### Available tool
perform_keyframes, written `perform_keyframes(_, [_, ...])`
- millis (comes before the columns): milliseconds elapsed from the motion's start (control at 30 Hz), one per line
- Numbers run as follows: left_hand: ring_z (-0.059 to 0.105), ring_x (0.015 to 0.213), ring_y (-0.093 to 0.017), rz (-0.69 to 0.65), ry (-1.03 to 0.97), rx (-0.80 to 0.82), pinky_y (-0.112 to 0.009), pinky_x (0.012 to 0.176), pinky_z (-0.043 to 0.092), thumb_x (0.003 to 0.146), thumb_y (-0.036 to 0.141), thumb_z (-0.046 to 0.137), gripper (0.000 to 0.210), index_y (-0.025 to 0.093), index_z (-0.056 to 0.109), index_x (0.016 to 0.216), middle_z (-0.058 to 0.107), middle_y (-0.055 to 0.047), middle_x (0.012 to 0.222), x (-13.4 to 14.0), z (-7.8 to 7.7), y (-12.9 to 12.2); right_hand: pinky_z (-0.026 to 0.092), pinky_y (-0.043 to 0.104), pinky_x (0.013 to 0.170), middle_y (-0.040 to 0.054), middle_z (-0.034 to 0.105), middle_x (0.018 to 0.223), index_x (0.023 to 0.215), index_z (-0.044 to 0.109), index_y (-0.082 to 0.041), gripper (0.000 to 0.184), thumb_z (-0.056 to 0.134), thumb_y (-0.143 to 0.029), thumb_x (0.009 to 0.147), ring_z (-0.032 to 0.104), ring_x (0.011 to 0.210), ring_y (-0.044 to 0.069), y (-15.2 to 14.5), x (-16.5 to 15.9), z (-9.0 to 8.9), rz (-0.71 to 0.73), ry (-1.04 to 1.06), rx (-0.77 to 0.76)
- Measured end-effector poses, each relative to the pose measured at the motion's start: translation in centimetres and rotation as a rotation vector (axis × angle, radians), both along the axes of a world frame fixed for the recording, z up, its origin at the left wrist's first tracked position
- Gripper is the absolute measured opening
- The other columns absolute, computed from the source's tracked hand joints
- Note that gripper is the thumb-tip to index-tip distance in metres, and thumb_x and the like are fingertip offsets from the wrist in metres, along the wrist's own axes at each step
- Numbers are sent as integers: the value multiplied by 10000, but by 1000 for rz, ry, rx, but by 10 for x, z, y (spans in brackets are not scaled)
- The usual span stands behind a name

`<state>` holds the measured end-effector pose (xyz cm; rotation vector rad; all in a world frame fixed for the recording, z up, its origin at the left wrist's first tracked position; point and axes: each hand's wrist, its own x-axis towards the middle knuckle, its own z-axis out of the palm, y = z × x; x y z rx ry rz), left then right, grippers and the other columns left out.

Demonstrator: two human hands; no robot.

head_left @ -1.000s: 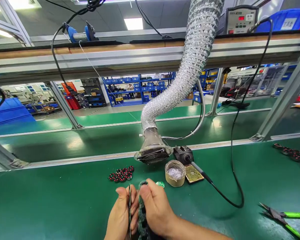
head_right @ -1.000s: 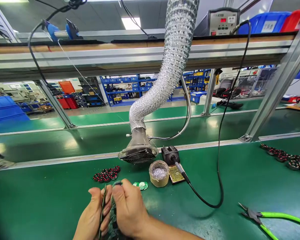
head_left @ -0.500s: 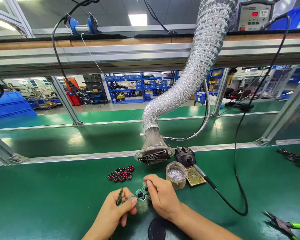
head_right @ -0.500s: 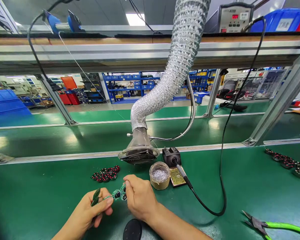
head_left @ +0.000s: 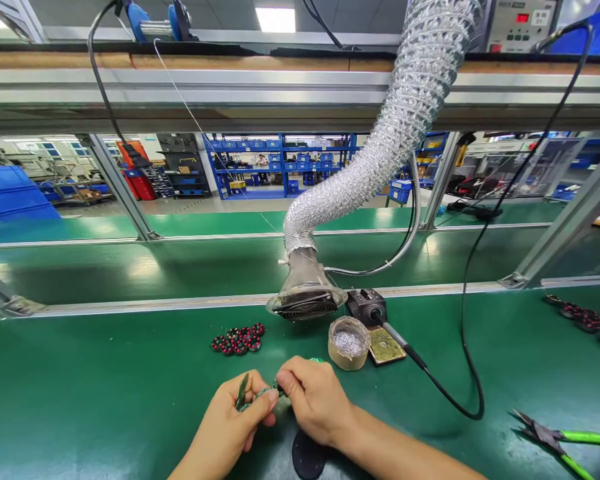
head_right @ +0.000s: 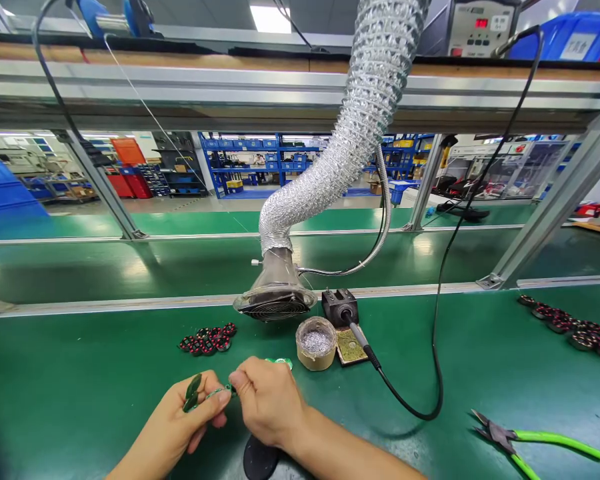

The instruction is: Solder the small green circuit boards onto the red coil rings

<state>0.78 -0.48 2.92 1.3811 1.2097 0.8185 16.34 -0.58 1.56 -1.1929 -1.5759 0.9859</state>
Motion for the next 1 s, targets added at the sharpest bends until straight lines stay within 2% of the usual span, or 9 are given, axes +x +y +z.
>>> perform_keyframes(100, [334,365,-35,-25,4,16,-158,387,238,720,583,672,467,168,471,653,580,26,542,-1,0,1,313,189,389,-56,531,519,904,544,-200,465,327,-610,943,472,366,84,2,-3,-3,74,33,-108])
perform_keyframes(200, [372,409,-50,-91,10,49,-162,396,294,703,559,685,435,168,496,669,589,22,582,-6,2,7,304,194,349,-65,546,522,901,521,-203,415,437,-609,897,473,334,97,5,-6,-5,102,44,-153])
perform_keyframes(400, [401,362,-53,-91,53,6,-184,408,293,728,515,624,378,156,515,677,614,-5,564,-5,3,12,438,202,583,17,592,691,747,534,-196,383,599,-569,805,595,677,119,1,0,-4,-39,-8,-26])
perform_keyframes(533, [446,390,-53,-98,25,22,-181,423,333,770,452,585,305,154,524,752,635,-2,637,1,3,9,359,193,380,-14,586,620,880,514,-199,531,311,-689,918,537,428,99,6,0,-12,73,-13,-131])
perform_keyframes(633, [484,413,-65,-127,-32,20,-175,423,362,743,379,620,251,174,497,818,620,29,638,-1,2,11,311,207,290,-29,586,564,858,487,-199,606,293,-773,876,490,319,113,10,-1,-20,178,-56,-168])
perform_keyframes(700, [515,429,-73,-159,-69,13,-176,436,385,715,343,634,253,177,491,841,632,26,652,-3,0,13,294,214,279,-54,530,470,837,482,-203,579,313,-754,888,430,273,112,12,0,-23,164,-113,-116])
perform_keyframes(767, [529,420,-78,-155,-29,38,-177,427,381,740,351,593,219,172,496,820,648,5,664,-3,-2,17,348,221,332,-42,531,461,819,509,-201,517,338,-676,930,459,317,114,12,3,-23,103,-183,-3])
perform_keyframes(867, [521,384,-81,-117,110,95,-176,389,348,812,337,502,173,168,497,773,646,-6,647,3,-1,23,491,256,560,35,636,646,764,564,-194,453,406,-575,948,608,580,136,13,9,-22,-6,-280,219])
perform_keyframes(1000, [512,391,-77,-109,216,95,-176,413,344,828,248,521,103,153,540,794,638,4,631,12,6,28,524,307,706,13,613,773,824,593,-155,389,490,-509,951,600,729,124,16,18,-27,-99,-383,343])
